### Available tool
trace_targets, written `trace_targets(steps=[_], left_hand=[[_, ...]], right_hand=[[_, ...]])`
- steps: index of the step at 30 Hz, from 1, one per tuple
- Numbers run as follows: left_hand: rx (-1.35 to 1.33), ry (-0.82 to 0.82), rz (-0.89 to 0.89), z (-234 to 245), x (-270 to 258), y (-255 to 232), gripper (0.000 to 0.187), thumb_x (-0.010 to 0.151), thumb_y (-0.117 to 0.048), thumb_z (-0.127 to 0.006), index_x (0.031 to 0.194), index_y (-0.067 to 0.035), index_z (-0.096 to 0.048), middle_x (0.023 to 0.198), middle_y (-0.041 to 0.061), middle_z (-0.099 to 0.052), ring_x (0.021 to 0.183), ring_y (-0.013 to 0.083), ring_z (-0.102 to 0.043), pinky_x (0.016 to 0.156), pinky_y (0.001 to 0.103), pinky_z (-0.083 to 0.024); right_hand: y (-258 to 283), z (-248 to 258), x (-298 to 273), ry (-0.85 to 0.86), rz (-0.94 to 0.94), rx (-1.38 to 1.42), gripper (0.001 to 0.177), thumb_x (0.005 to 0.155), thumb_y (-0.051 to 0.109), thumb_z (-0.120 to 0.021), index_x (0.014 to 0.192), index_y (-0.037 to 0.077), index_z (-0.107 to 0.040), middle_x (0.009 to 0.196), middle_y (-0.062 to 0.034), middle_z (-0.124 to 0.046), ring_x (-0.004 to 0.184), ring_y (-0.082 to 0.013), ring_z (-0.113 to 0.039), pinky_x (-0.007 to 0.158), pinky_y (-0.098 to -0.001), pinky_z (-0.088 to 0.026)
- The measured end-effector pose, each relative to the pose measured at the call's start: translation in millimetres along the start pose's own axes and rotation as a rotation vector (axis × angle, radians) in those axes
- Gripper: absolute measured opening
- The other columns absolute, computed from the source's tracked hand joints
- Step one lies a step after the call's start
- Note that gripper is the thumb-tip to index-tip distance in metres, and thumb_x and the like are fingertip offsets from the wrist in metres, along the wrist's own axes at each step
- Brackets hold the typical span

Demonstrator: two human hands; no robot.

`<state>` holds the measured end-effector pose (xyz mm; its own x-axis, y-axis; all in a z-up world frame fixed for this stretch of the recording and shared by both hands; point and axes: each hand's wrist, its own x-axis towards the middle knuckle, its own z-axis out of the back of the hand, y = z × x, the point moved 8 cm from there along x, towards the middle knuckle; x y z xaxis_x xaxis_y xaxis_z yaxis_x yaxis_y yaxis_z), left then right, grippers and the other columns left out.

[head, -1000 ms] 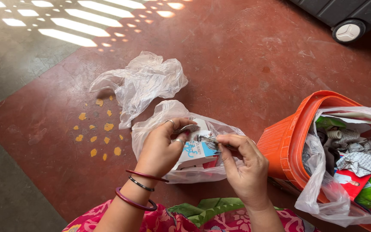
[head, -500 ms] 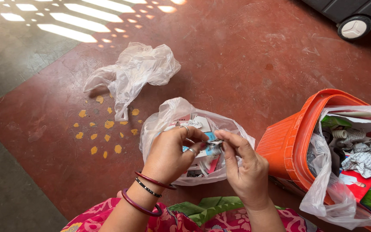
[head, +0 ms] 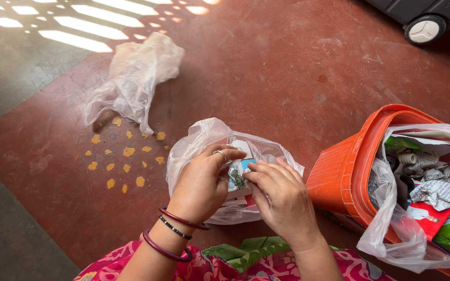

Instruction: The person sits on the floor and sorts through a plastic bag of mixed waste, separating foil wrappers and small boxes into a second bag. They repeatedly pick up items, crumple them, and transfer them between bags.

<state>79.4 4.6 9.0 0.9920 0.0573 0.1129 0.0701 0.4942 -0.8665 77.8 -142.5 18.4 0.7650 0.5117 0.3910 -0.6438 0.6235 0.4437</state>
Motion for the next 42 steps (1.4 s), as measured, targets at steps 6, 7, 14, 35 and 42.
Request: trace_targets(steps=[6,7,14,35,42], left_hand=[[-0.094,0.061,-0.053,-7,-7,-5,0.035,0.085,-0.002,-0.066,0.118,-0.013,-0.073,0.119,0.009,-0.072,0.106,0.0306,-0.072,0.089,0.038,-0.057],[-0.026,0.105,-0.04,-12,-8,-2,0.038,0.085,-0.002,-0.066,0.121,-0.012,-0.071,0.124,0.01,-0.07,0.109,0.0324,-0.069,0.09,0.039,-0.056],[0.034,0.187,-0.115,-23,-8,-5,0.076,0.076,0.007,-0.064,0.149,-0.002,-0.047,0.138,0.022,-0.059,0.121,0.0401,-0.059,0.096,0.044,-0.052],[0.341,-0.477,0.663,183,15,317,0.066,0.079,-0.052,-0.079,0.139,-0.033,-0.058,0.174,0.007,-0.013,0.159,0.0376,0.0,0.121,0.069,-0.003],[0.302,-0.244,0.688,141,37,319,0.047,0.086,-0.051,-0.073,0.133,-0.045,-0.066,0.174,0.005,-0.009,0.16,0.0333,-0.01,0.122,0.069,-0.002]], right_hand=[[-15,-12,-6,0.095,-0.083,-0.03,0.031,0.087,0.016,-0.074,0.117,0.009,-0.069,0.113,-0.0069,-0.075,0.108,-0.0239,-0.07,0.111,-0.0539,-0.044],[-16,-14,-7,0.106,-0.076,-0.047,0.034,0.087,0.016,-0.074,0.119,0.009,-0.067,0.114,-0.0073,-0.074,0.109,-0.0246,-0.07,0.111,-0.0539,-0.043],[-17,-20,-6,0.148,-0.092,-0.082,0.057,0.082,0.018,-0.074,0.136,0.007,-0.059,0.126,-0.0102,-0.068,0.115,-0.0261,-0.066,0.112,-0.0586,-0.035],[-5,-15,-5,-0.067,-0.003,-0.115,0.022,0.083,0.017,-0.074,0.105,0.016,-0.074,0.105,-0.001,-0.077,0.093,-0.0183,-0.072,0.12,-0.0561,-0.031],[-9,-15,-9,-0.026,-0.03,-0.092,0.02,0.082,0.016,-0.075,0.102,0.018,-0.076,0.104,0.0018,-0.078,0.094,-0.0166,-0.074,0.12,-0.0575,-0.029]])
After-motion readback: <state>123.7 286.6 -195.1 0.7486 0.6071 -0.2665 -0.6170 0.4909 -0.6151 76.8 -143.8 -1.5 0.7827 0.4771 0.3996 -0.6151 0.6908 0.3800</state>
